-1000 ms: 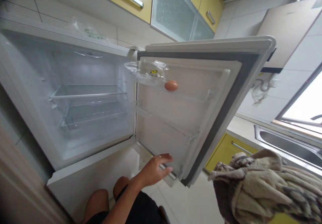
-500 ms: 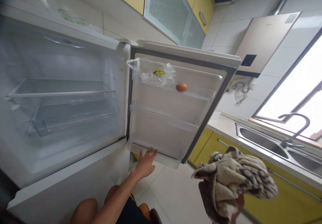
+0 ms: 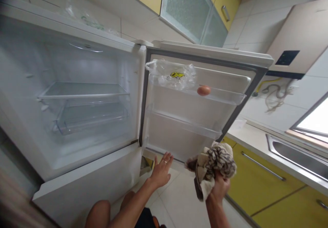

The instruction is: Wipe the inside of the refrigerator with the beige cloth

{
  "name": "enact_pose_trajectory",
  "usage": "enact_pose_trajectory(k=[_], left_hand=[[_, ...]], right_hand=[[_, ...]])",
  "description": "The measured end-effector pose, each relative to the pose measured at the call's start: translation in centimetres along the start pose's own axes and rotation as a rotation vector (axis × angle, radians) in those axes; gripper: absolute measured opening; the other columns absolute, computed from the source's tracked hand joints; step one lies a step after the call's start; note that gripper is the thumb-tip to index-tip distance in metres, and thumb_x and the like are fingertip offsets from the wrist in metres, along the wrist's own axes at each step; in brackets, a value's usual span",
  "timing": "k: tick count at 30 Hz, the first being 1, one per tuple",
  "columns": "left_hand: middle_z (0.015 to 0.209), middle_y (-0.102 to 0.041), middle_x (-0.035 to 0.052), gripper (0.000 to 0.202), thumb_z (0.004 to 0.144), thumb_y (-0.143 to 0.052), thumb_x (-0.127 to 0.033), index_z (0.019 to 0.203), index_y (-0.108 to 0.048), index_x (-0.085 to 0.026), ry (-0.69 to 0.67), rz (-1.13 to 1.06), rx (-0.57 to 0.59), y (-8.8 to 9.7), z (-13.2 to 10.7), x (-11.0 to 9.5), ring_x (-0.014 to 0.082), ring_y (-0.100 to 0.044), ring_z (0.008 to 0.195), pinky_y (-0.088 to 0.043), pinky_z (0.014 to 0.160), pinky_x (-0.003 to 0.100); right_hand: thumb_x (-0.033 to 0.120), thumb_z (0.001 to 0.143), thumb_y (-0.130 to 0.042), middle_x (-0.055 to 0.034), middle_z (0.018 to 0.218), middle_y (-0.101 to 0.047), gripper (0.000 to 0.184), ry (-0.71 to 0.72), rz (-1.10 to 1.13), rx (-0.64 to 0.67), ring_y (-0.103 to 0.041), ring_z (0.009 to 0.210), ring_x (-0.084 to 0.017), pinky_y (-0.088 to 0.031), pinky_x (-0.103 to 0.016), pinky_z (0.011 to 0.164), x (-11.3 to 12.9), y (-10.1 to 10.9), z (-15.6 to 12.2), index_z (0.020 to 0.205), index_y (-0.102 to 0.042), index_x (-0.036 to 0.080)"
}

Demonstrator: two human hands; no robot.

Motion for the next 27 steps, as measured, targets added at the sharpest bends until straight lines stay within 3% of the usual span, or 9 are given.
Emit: enact_pose_trajectory(k=[3,6,9,13,16,19,23,27], left_hand=[[0.171,-0.005,0.0027,0.091,0.077,-0.046,-0.028,0.162,-0.015,-0.021,0.006,-0.001,-0.032,-0.8,0.3,0.0,0.0251,-0.003,0.159,0.002,0.12,0.073],[0.17,0.001,0.0012,0.094,0.077,-0.048,-0.025,0.163,-0.009,-0.022,0.052,0.011,-0.027,-1.6,0.5,0.0,0.0257,0.001,0.158,0.002,0.121,0.072],[0.171,0.0,0.0007,0.089,0.081,-0.046,-0.027,0.163,-0.01,-0.021,0.057,-0.014,-0.043,-1.4,0.3,-0.2,0.0256,0.001,0.158,0.002,0.122,0.07],[0.17,-0.015,0.0074,0.081,0.086,-0.044,-0.036,0.161,-0.02,-0.016,0.013,-0.09,-0.082,-0.1,-0.3,-0.7,0.025,-0.007,0.158,0.003,0.123,0.067],[0.169,-0.017,0.0099,0.083,0.084,-0.044,-0.034,0.161,-0.021,-0.013,-0.002,-0.087,-0.046,0.2,-0.6,-0.8,0.0274,-0.009,0.158,0.001,0.123,0.068],[0.168,-0.021,0.0099,0.081,0.082,-0.043,-0.028,0.159,-0.027,-0.012,0.002,-0.088,-0.037,-0.1,-0.8,-0.7,0.0295,-0.011,0.158,-0.004,0.126,0.064],[0.166,-0.028,0.0111,0.079,0.08,-0.043,-0.024,0.157,-0.033,-0.01,0.026,-0.084,-0.05,-0.4,-1.3,-0.5,0.0297,-0.017,0.156,-0.015,0.127,0.054],[0.168,-0.022,0.0137,0.077,0.085,-0.042,-0.028,0.159,-0.027,-0.009,0.014,-0.031,-0.003,0.0,-2.4,-0.9,0.0308,-0.013,0.157,-0.015,0.126,0.06]], right_hand=[[0.044,0.051,-0.08,-0.0036,0.076,-0.067,0.044,-0.057,-0.02,-0.105,-0.056,0.067,-0.018,-0.047,-0.031,0.058,-1.5,-3.6,0.4,0.083,-0.068,0.016],[0.046,0.053,-0.077,-0.003,0.082,-0.067,0.048,0.005,-0.049,0.012,-0.058,0.076,-0.018,-0.048,-0.032,0.07,-2.9,-8.4,0.5,0.089,-0.066,0.015],[0.048,0.059,-0.075,-0.0027,0.091,-0.066,0.051,0.162,-0.104,0.109,-0.057,0.082,-0.018,-0.047,-0.033,0.08,-3.6,-13.3,-0.2,0.097,-0.064,0.016],[0.046,0.07,-0.069,-0.0034,0.094,-0.063,0.043,0.363,-0.087,0.274,-0.055,0.084,-0.018,-0.047,-0.033,0.082,-3.4,-19.9,-2.6,0.1,-0.058,0.018],[0.037,0.075,-0.062,-0.0055,0.092,-0.062,0.029,0.53,-0.178,0.446,-0.055,0.084,-0.02,-0.046,-0.034,0.08,-2.7,-24.5,-5.2,0.097,-0.058,0.018],[0.023,0.078,-0.056,-0.0109,0.099,-0.064,0.021,0.78,-0.413,0.683,-0.055,0.096,-0.025,-0.046,-0.037,0.085,-1.8,-28.6,-8.4,0.098,-0.062,0.017],[0.014,0.085,-0.054,-0.0173,0.127,-0.061,0.034,0.983,-0.814,0.987,-0.05,0.118,-0.028,-0.041,-0.039,0.103,-2.1,-31.6,-11.9,0.117,-0.064,0.014],[0.013,0.089,-0.052,-0.0174,0.141,-0.055,0.044,0.973,-1.023,1.117,-0.046,0.129,-0.03,-0.039,-0.041,0.108,-3.3,-30.9,-13.2,0.132,-0.061,0.015]])
Point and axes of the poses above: each hand's wrist, its own z-axis towards the middle knuckle, its own y-axis out of the back of the hand, x = y × z, the point moved 5 cm from there along z, towards the middle knuckle
